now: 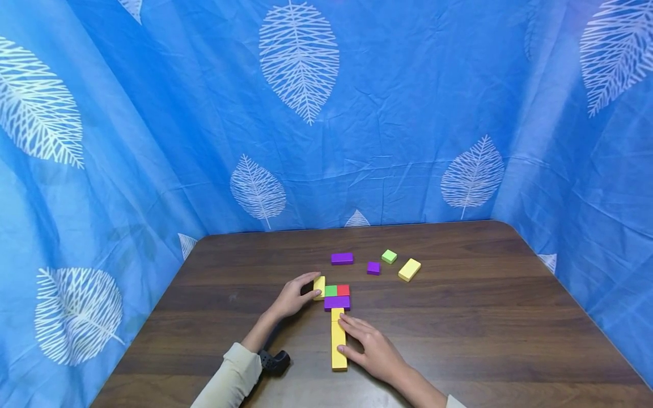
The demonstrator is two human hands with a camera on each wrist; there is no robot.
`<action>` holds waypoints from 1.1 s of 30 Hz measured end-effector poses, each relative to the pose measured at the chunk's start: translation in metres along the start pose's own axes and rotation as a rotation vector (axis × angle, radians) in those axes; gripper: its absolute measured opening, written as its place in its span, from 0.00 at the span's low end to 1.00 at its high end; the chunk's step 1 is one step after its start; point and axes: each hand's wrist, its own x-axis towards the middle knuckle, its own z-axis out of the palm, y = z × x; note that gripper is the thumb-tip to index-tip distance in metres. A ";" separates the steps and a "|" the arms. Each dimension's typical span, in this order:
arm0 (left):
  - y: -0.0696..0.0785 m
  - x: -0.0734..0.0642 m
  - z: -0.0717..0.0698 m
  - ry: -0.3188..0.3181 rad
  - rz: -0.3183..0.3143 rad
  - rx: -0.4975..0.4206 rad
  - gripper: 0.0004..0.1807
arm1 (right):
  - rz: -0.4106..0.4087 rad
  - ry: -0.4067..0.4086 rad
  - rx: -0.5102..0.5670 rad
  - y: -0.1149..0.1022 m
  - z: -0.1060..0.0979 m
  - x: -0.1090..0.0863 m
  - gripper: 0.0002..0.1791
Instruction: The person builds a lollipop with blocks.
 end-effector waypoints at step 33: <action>-0.012 -0.006 0.007 0.076 0.097 -0.017 0.26 | 0.012 -0.001 0.000 0.000 0.001 0.000 0.29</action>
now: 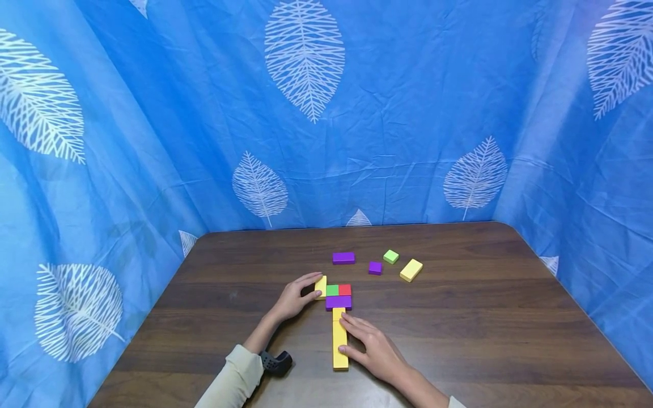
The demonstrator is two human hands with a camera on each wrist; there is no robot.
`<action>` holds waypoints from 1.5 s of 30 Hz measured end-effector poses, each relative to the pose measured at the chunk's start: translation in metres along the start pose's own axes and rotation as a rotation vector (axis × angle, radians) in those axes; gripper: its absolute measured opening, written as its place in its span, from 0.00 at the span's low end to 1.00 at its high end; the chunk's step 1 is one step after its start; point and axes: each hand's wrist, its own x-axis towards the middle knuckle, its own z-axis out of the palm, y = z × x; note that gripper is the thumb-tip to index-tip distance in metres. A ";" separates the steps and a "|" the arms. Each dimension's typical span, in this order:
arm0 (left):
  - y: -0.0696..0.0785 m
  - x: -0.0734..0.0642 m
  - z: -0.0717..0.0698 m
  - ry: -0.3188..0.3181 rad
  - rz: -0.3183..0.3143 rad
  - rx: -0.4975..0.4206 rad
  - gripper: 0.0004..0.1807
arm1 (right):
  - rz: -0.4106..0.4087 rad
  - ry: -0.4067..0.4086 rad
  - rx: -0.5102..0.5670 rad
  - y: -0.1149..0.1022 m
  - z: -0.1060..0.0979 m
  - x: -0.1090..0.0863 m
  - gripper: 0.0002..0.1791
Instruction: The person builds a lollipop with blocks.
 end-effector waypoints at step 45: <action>-0.006 -0.002 -0.001 0.034 -0.026 -0.019 0.26 | 0.170 0.330 -0.106 0.075 -0.032 0.074 0.28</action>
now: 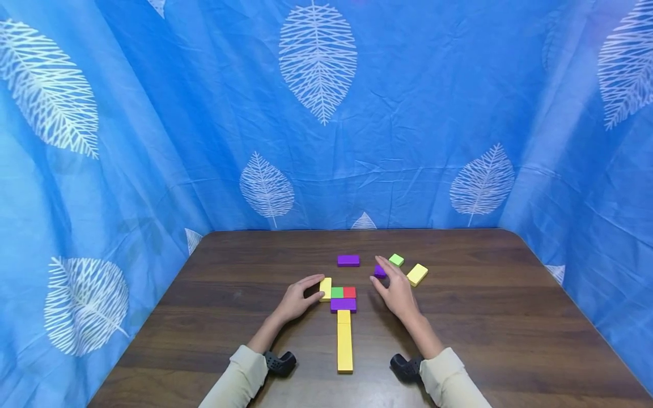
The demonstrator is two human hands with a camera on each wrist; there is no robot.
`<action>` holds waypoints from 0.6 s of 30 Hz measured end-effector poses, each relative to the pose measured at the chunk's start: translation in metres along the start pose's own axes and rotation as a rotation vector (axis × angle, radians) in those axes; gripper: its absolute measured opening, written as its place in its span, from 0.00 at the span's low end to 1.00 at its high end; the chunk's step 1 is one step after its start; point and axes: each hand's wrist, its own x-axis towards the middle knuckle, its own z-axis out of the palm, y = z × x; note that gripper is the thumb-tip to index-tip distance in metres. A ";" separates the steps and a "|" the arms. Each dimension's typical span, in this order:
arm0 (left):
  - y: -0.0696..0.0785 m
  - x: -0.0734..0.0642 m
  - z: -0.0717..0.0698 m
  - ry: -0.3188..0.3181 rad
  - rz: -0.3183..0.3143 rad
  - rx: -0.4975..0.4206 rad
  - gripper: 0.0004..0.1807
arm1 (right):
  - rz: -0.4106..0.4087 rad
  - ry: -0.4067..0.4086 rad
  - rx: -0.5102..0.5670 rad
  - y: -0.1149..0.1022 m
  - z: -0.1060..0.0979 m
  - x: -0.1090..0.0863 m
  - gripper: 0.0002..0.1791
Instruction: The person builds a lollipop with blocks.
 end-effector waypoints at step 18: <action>-0.001 0.000 0.000 -0.003 -0.016 -0.020 0.26 | 0.235 -0.132 -0.019 0.022 0.012 0.001 0.25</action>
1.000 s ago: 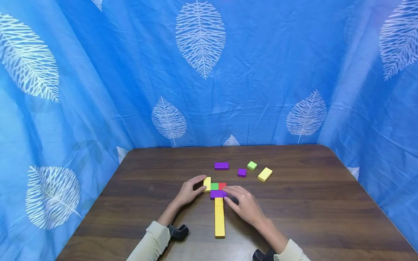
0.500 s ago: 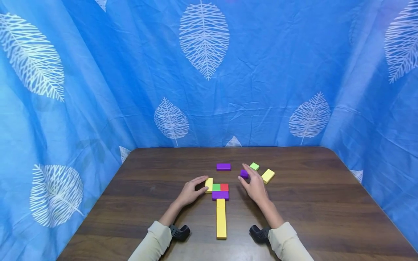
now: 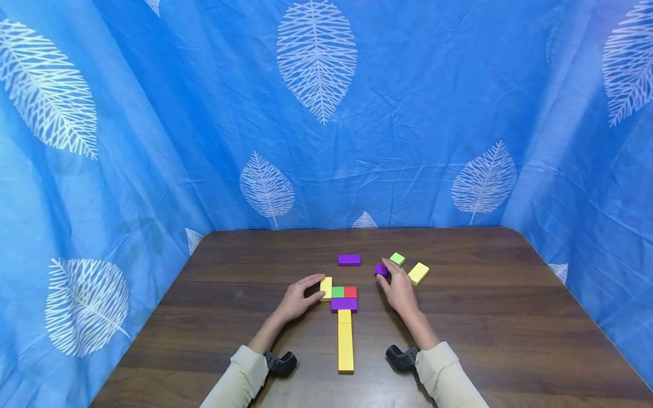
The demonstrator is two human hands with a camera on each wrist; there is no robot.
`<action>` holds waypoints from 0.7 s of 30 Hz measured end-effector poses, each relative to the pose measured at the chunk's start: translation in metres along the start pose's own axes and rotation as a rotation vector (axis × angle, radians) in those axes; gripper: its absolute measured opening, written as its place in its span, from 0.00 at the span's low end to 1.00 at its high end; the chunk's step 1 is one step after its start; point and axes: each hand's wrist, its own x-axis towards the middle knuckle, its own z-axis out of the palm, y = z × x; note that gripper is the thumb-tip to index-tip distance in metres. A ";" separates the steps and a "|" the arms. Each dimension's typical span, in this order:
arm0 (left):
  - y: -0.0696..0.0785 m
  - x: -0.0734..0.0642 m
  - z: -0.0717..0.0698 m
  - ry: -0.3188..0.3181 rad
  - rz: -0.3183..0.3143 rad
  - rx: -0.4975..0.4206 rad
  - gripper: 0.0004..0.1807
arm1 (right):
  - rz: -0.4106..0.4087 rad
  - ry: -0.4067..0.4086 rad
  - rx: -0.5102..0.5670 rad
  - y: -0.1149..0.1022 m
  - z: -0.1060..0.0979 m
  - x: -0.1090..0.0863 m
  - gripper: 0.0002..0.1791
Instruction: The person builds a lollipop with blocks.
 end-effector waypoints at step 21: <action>0.001 0.000 -0.001 -0.009 -0.001 0.013 0.26 | 0.009 0.020 -0.016 0.003 0.001 -0.004 0.16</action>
